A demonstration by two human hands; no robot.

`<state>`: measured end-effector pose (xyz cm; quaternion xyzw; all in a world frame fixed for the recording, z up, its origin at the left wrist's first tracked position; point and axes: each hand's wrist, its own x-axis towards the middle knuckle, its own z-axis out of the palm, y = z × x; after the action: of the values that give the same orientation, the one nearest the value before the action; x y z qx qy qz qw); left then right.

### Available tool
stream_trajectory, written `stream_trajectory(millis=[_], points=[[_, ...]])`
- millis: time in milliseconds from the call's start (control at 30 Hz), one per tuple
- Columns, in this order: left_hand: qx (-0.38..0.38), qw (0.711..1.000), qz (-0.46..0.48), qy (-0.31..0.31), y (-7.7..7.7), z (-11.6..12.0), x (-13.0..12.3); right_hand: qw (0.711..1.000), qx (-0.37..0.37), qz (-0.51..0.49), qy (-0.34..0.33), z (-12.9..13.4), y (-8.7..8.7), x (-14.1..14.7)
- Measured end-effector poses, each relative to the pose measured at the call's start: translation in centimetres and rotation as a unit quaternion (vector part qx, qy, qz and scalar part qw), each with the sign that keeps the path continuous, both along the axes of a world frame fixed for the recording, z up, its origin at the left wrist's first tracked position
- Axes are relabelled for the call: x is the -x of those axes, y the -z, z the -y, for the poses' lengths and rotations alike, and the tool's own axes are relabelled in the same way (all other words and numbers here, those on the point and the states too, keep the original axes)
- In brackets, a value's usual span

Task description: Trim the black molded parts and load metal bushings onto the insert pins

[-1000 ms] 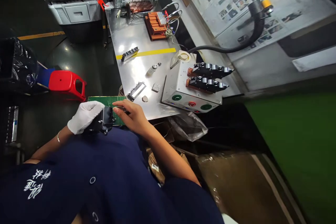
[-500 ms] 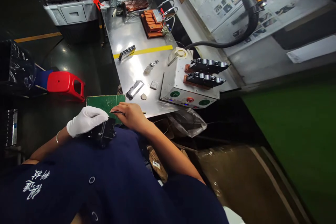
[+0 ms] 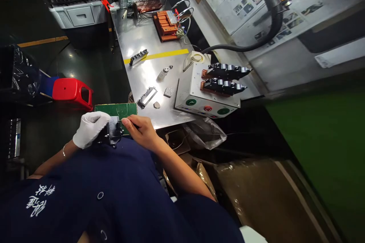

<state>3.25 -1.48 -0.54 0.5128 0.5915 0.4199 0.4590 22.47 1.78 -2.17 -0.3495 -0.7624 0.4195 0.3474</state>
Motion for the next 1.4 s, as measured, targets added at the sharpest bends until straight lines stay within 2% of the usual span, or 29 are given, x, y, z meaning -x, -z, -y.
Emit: stream_trajectory(millis=[233,400,567,633,700,767,933,1100,1200,1267,1333,1400], points=[[0.017,0.999,0.026,0.010,-0.1,0.2,-0.2,0.999,0.006,0.009,-0.041,0.0,-0.4,-0.4],[0.041,0.998,0.036,-0.022,0.0,0.3,-0.5,0.997,0.022,0.018,-0.076,-0.1,-0.4,-1.1],[0.015,0.999,0.043,0.028,-0.3,0.4,-0.6,0.973,0.104,-0.051,-0.199,-0.5,-0.3,-1.6],[-0.004,0.999,0.034,0.018,-0.4,0.3,-0.5,0.982,0.081,-0.069,-0.159,-0.4,-0.4,-1.6],[-0.007,1.000,0.024,-0.005,-0.4,0.1,-0.5,0.995,0.028,-0.052,-0.084,-0.2,-0.6,-1.4],[-0.001,1.000,0.018,-0.021,-0.4,-0.1,-0.5,0.998,-0.015,-0.025,-0.048,0.0,-0.7,-1.2],[0.004,0.999,0.013,-0.030,-0.2,-0.2,-0.5,0.998,-0.049,-0.002,-0.042,0.2,-0.9,-1.0],[0.009,1.000,0.023,-0.015,0.0,-0.1,-0.5,0.998,-0.035,0.014,-0.055,0.2,-0.9,-1.2],[0.017,0.999,0.031,-0.008,-0.1,0.2,-0.7,0.995,0.013,0.010,-0.099,0.0,-0.8,-1.6],[0.014,0.999,0.032,0.010,-0.2,0.4,-0.8,0.985,0.068,0.001,-0.157,-0.3,-0.6,-2.1],[0.000,0.999,0.023,0.048,-0.4,0.5,-0.9,0.962,0.125,-0.021,-0.241,-0.6,-0.4,-2.6],[-0.025,0.997,0.004,0.075,-0.6,0.5,-0.7,0.939,0.149,-0.054,-0.305,-0.8,-0.4,-2.9]])
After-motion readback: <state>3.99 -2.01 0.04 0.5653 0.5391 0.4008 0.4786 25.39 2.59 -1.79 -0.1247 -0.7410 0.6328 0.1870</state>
